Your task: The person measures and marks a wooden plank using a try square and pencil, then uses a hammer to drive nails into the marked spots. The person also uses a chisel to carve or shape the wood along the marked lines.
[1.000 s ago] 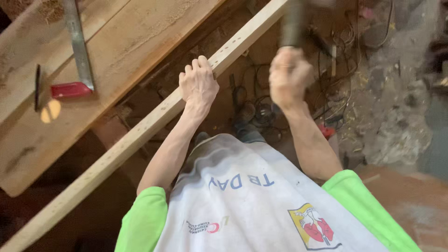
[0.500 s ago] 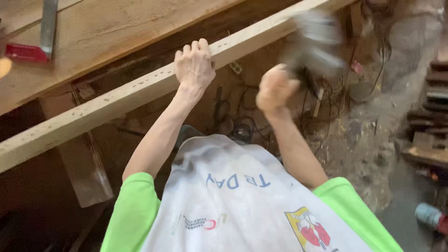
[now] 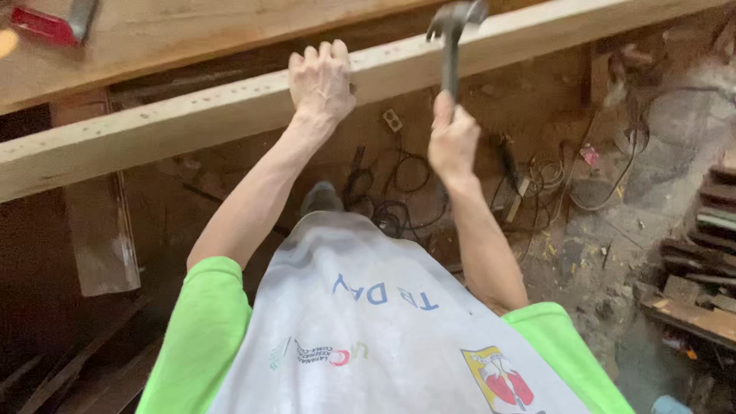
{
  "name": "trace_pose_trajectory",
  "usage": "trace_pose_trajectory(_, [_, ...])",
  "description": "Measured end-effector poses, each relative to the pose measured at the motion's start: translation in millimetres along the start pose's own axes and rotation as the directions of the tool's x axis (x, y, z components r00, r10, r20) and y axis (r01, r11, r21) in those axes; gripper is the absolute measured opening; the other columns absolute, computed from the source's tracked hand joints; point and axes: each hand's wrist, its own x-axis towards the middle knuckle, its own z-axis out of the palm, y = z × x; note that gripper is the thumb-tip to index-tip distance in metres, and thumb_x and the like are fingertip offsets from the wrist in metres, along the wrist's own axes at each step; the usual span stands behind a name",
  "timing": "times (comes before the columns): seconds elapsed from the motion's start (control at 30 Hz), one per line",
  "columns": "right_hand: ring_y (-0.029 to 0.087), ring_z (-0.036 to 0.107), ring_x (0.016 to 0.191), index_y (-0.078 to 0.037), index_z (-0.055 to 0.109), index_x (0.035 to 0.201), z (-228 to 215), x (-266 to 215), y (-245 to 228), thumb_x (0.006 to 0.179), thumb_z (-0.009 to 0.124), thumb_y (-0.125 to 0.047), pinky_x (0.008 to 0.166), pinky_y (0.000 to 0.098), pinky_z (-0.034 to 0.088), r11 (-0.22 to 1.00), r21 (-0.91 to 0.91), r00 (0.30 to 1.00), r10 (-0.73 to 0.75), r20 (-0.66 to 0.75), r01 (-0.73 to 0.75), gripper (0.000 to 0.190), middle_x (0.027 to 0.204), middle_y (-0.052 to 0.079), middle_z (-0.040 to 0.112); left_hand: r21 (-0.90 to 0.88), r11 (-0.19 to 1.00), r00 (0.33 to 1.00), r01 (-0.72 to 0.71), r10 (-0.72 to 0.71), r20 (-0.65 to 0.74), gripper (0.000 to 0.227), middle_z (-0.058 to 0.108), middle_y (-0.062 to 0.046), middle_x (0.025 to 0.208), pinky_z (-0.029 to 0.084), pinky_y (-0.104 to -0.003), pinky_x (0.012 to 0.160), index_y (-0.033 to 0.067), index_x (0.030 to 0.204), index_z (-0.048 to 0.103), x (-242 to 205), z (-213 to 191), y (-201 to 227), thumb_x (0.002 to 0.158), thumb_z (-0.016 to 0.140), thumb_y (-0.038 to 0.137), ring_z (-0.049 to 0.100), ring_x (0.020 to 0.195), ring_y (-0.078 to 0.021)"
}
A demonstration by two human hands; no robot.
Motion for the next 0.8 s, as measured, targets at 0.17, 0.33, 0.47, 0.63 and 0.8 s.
trace_pose_trajectory(0.17, [0.007,0.043,0.042,-0.016,0.047,0.077,-26.3,25.8,-5.4,0.118,0.035,-0.038,0.037,0.0267,0.033,0.819,0.048,0.748,-0.497,-0.44,0.572,0.048,0.059,-0.005,0.044,-0.023,1.0,0.999,0.007,-0.006,0.042,0.053,0.067,-0.011,0.089,0.052,-0.041,0.07,0.0034,0.104,0.06,9.4,-3.6,12.8,0.07,0.087,0.033,0.066,0.08,-0.0248])
trace_pose_trajectory(0.33, [0.006,0.057,0.063,-0.01,0.057,0.092,-17.4,20.5,16.3,0.122,0.036,-0.042,0.05,0.0243,0.046,0.795,-0.363,0.819,-0.559,-0.127,0.487,0.048,0.072,-0.006,0.054,-0.084,0.994,0.997,-0.064,0.06,-0.047,0.044,0.067,-0.01,0.09,0.053,-0.042,0.07,0.0061,0.098,0.059,27.3,4.1,56.8,0.07,0.086,0.028,0.067,0.083,-0.0268])
trace_pose_trajectory(0.47, [0.008,0.047,0.047,-0.016,0.051,0.081,-42.5,28.4,30.8,0.116,0.032,-0.045,0.036,0.0297,0.041,0.939,0.164,0.939,-0.264,-0.219,0.303,0.05,0.063,-0.005,0.048,-0.091,0.991,0.995,-0.099,0.098,-0.017,0.036,0.068,-0.009,0.091,0.053,-0.041,0.068,0.0071,0.098,0.059,42.0,2.3,73.5,0.071,0.081,0.017,0.068,0.083,-0.0259])
trace_pose_trajectory(0.63, [0.009,0.037,0.04,-0.017,0.048,0.073,-40.2,33.6,26.0,0.117,0.024,-0.046,0.032,0.0265,0.033,0.917,-0.239,0.872,-0.382,-0.306,0.318,0.057,0.053,-0.004,0.04,-0.13,0.986,0.993,-0.107,0.113,0.037,0.031,0.067,-0.011,0.091,0.054,-0.041,0.068,0.0061,0.098,0.059,46.4,2.2,80.7,0.074,0.077,0.011,0.068,0.082,-0.0261])
trace_pose_trajectory(0.8, [0.007,0.043,0.041,-0.018,0.051,0.077,-42.0,32.2,34.7,0.113,0.036,-0.045,0.031,0.0263,0.035,0.996,0.07,0.973,-0.046,-0.226,0.063,0.048,0.058,-0.006,0.047,-0.186,0.973,0.988,-0.139,0.148,0.033,0.033,0.066,-0.01,0.09,0.055,-0.043,0.069,0.0064,0.097,0.057,58.2,-0.2,99.2,0.072,0.078,0.013,0.068,0.084,-0.029])
